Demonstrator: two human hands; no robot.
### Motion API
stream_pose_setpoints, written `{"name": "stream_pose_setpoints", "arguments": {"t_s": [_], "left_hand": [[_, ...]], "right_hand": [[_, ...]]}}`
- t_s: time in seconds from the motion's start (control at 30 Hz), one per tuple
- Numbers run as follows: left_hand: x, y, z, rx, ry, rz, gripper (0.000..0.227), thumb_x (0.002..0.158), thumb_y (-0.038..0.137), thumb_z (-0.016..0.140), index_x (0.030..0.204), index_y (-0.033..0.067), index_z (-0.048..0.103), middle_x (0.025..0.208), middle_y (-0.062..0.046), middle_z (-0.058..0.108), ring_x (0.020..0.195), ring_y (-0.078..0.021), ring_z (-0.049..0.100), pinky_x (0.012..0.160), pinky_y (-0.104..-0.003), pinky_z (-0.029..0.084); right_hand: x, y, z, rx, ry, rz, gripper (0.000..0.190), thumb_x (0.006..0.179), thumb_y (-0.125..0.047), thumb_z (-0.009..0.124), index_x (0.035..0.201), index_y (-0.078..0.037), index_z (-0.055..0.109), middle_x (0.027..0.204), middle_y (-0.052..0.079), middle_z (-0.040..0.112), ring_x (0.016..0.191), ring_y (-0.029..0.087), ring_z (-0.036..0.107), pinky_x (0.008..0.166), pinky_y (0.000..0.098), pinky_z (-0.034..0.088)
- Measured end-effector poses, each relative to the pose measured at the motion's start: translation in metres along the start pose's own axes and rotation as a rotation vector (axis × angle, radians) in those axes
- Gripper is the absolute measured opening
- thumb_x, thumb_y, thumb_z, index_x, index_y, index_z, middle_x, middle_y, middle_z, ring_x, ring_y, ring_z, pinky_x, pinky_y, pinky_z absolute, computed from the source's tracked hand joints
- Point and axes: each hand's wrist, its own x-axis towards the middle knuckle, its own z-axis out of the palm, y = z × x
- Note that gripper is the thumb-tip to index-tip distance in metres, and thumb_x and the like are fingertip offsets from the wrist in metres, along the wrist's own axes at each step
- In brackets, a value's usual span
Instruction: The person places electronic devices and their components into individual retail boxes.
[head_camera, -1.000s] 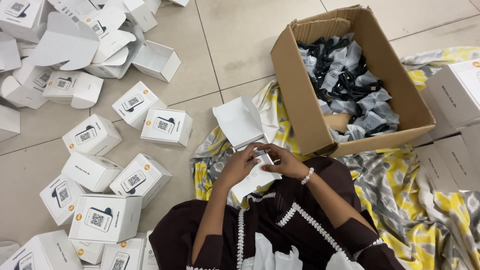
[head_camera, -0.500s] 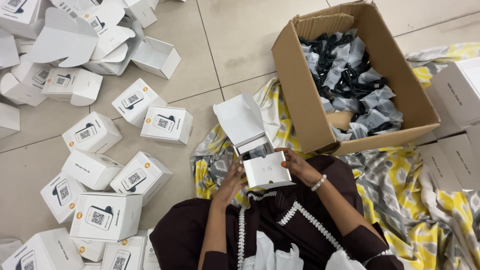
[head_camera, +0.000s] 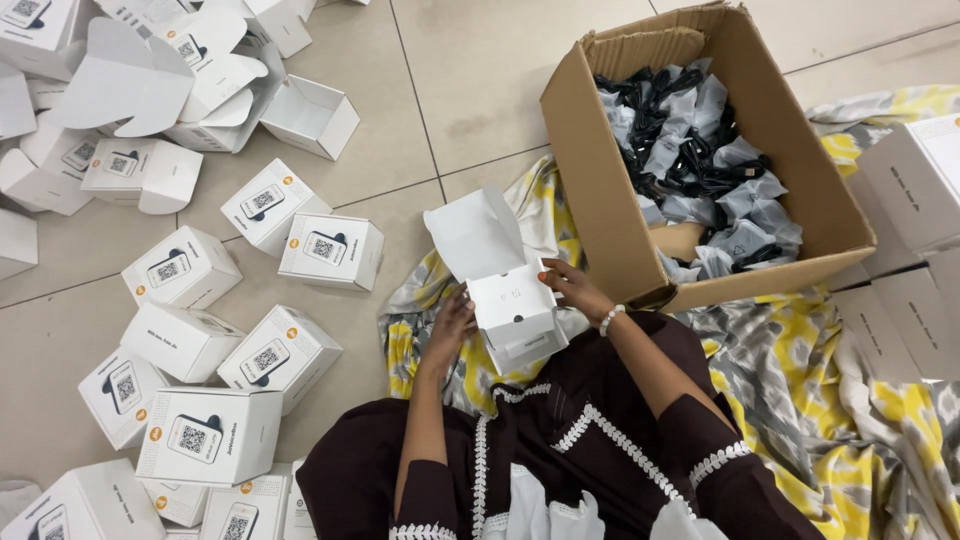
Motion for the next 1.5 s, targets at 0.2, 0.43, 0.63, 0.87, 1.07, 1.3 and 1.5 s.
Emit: {"name": "stream_pose_setpoints", "arguments": {"t_s": [0.2, 0.43, 0.63, 0.87, 1.07, 1.3, 1.5], "left_hand": [[0.009, -0.019, -0.032, 0.412, -0.195, 0.118, 0.125, 0.063, 0.008, 0.090, 0.159, 0.0141, 0.011, 0.161, -0.012, 0.020, 0.128, -0.0346, 0.056, 0.098, -0.046, 0.058], [-0.007, 0.013, -0.015, 0.567, -0.121, -0.041, 0.127, 0.063, 0.016, 0.092, 0.162, 0.0105, 0.013, 0.154, -0.015, 0.045, 0.122, -0.0314, 0.063, 0.098, -0.044, 0.057], [0.001, -0.012, -0.029, 0.574, -0.155, -0.025, 0.118, 0.070, 0.018, 0.087, 0.165, 0.0086, 0.016, 0.138, -0.021, 0.060, 0.118, -0.0289, 0.063, 0.097, -0.043, 0.057], [0.000, -0.008, -0.031, 0.459, -0.140, 0.009, 0.119, 0.072, 0.018, 0.086, 0.163, 0.0120, 0.010, 0.148, -0.017, 0.051, 0.128, -0.0313, 0.057, 0.105, -0.043, 0.050], [0.013, -0.027, -0.029, 0.734, -0.077, 0.246, 0.119, 0.068, 0.020, 0.088, 0.163, 0.0124, 0.017, 0.159, -0.019, 0.042, 0.146, -0.0359, 0.043, 0.119, -0.048, 0.038], [0.017, -0.035, -0.008, 1.303, 0.120, 0.155, 0.128, 0.061, 0.039, 0.096, 0.158, 0.0073, 0.018, 0.164, -0.020, 0.020, 0.153, -0.0415, 0.015, 0.121, -0.060, 0.023], [0.046, -0.071, -0.015, 1.162, 0.162, 0.099, 0.137, 0.055, 0.031, 0.094, 0.157, 0.0012, 0.007, 0.168, -0.023, 0.001, 0.155, -0.0448, 0.003, 0.123, -0.054, 0.026]], "right_hand": [[-0.001, -0.012, -0.004, -0.197, -0.045, 0.059, 0.072, 0.090, -0.052, 0.062, 0.151, -0.015, 0.048, 0.129, 0.006, 0.065, 0.117, 0.021, 0.061, 0.091, 0.0358, 0.052], [-0.009, -0.020, -0.032, -0.126, -0.523, -0.253, 0.097, 0.084, -0.031, 0.084, 0.162, -0.012, 0.029, 0.154, 0.015, 0.048, 0.141, 0.026, 0.046, 0.114, 0.0388, 0.040], [-0.022, -0.048, -0.020, -0.128, -0.503, -0.103, 0.117, 0.069, -0.006, 0.082, 0.164, -0.019, 0.014, 0.154, 0.008, 0.038, 0.121, 0.026, 0.054, 0.103, 0.0407, 0.051], [-0.037, -0.055, -0.010, -0.290, -0.506, -0.277, 0.121, 0.067, -0.002, 0.085, 0.162, -0.017, 0.012, 0.152, 0.007, 0.039, 0.120, 0.025, 0.054, 0.103, 0.0394, 0.053], [-0.016, -0.046, -0.012, -0.734, -0.314, -0.420, 0.107, 0.069, -0.009, 0.089, 0.158, -0.013, 0.029, 0.151, 0.010, 0.045, 0.131, 0.027, 0.054, 0.107, 0.0378, 0.051], [0.000, -0.050, -0.003, -1.140, -0.316, -0.544, 0.114, 0.060, -0.012, 0.090, 0.157, -0.010, 0.029, 0.160, 0.018, 0.032, 0.134, 0.038, 0.048, 0.109, 0.0410, 0.045], [0.016, -0.033, 0.013, -1.441, -0.190, -0.536, 0.112, 0.057, -0.016, 0.090, 0.154, -0.008, 0.035, 0.156, 0.012, 0.042, 0.129, 0.033, 0.055, 0.104, 0.0412, 0.049]]}}
